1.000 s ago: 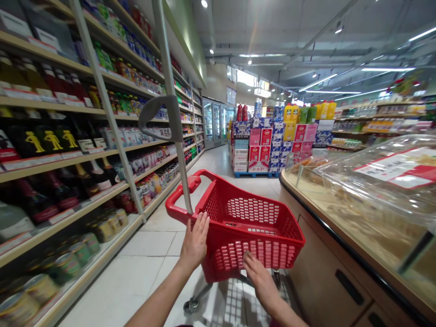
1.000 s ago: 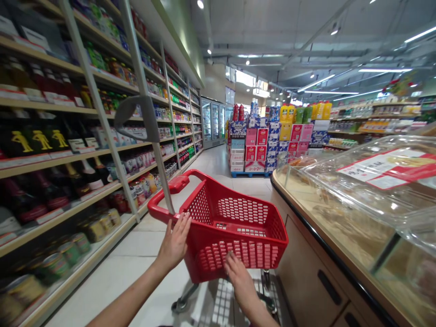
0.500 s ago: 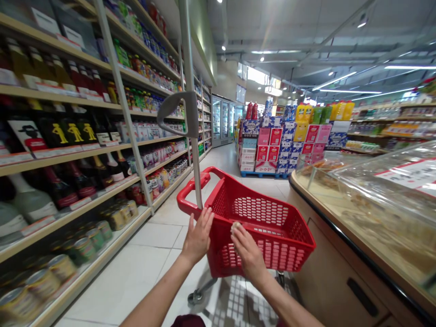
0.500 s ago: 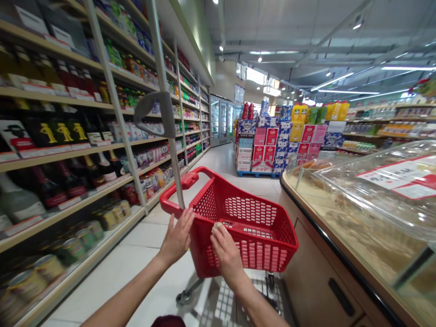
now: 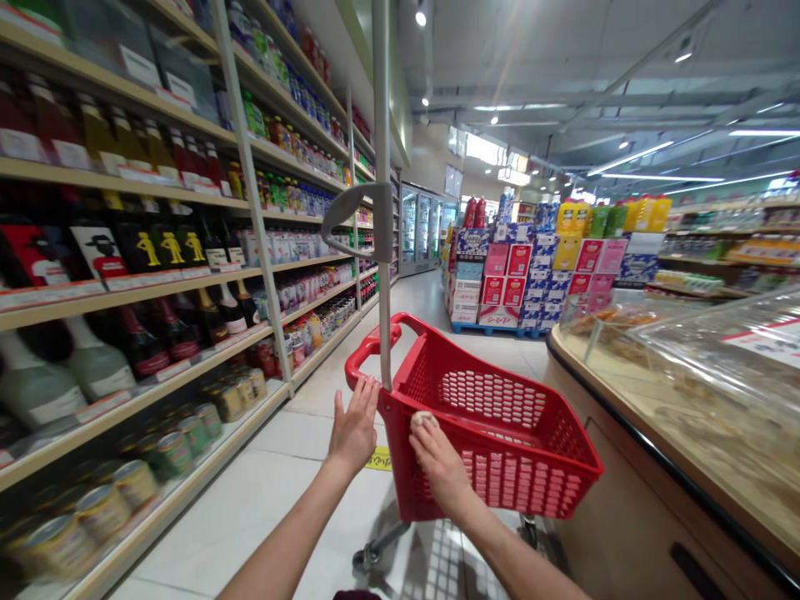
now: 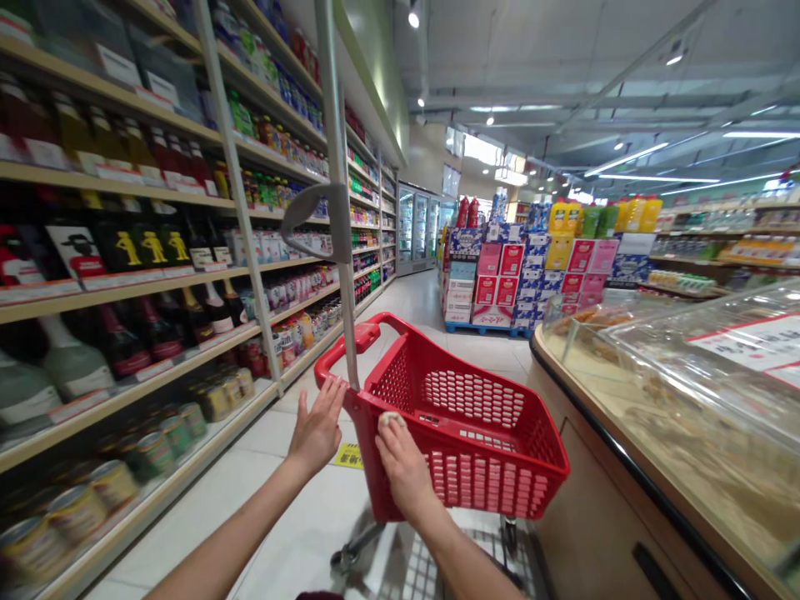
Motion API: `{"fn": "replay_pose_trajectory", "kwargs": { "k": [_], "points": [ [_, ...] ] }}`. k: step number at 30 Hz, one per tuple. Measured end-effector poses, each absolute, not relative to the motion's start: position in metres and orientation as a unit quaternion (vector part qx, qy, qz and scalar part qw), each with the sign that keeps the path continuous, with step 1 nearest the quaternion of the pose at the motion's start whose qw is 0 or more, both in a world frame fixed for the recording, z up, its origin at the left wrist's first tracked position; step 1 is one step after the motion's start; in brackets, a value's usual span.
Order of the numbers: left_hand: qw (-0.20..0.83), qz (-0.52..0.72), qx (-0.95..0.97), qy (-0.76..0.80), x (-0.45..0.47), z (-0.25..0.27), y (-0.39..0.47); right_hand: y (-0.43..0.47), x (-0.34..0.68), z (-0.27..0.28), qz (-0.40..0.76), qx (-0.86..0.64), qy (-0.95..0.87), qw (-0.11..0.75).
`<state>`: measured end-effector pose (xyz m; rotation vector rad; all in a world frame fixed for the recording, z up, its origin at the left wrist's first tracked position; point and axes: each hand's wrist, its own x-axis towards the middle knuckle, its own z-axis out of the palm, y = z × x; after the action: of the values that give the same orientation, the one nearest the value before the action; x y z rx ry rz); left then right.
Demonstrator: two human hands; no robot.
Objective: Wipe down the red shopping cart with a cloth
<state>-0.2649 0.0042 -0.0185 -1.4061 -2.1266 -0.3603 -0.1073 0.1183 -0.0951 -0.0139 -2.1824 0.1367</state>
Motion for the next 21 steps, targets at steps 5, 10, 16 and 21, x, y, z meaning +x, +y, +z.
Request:
{"fn": "replay_pose_trajectory", "kwargs": {
  "k": [5, 10, 16, 21],
  "points": [
    [0.273, -0.12, -0.551, -0.779, -0.27, -0.015, -0.002, 0.104, -0.118, -0.085, 0.028, 0.023, -0.902, 0.429],
    [0.283, -0.126, -0.5, -0.808, -0.281, -0.006, -0.004, 0.093, -0.148, -0.062, 0.03, -0.002, -0.886, 0.462],
    [0.27, -0.101, -0.511, -0.81, -0.288, -0.003, -0.004, 0.085, -0.148, -0.078, 0.034, 0.039, -0.89, 0.454],
    [0.28, -0.112, -0.494, -0.815, -0.283, -0.004, -0.002, 0.095, -0.163, -0.032, 0.031, -0.049, -0.859, 0.509]
  ]
}}
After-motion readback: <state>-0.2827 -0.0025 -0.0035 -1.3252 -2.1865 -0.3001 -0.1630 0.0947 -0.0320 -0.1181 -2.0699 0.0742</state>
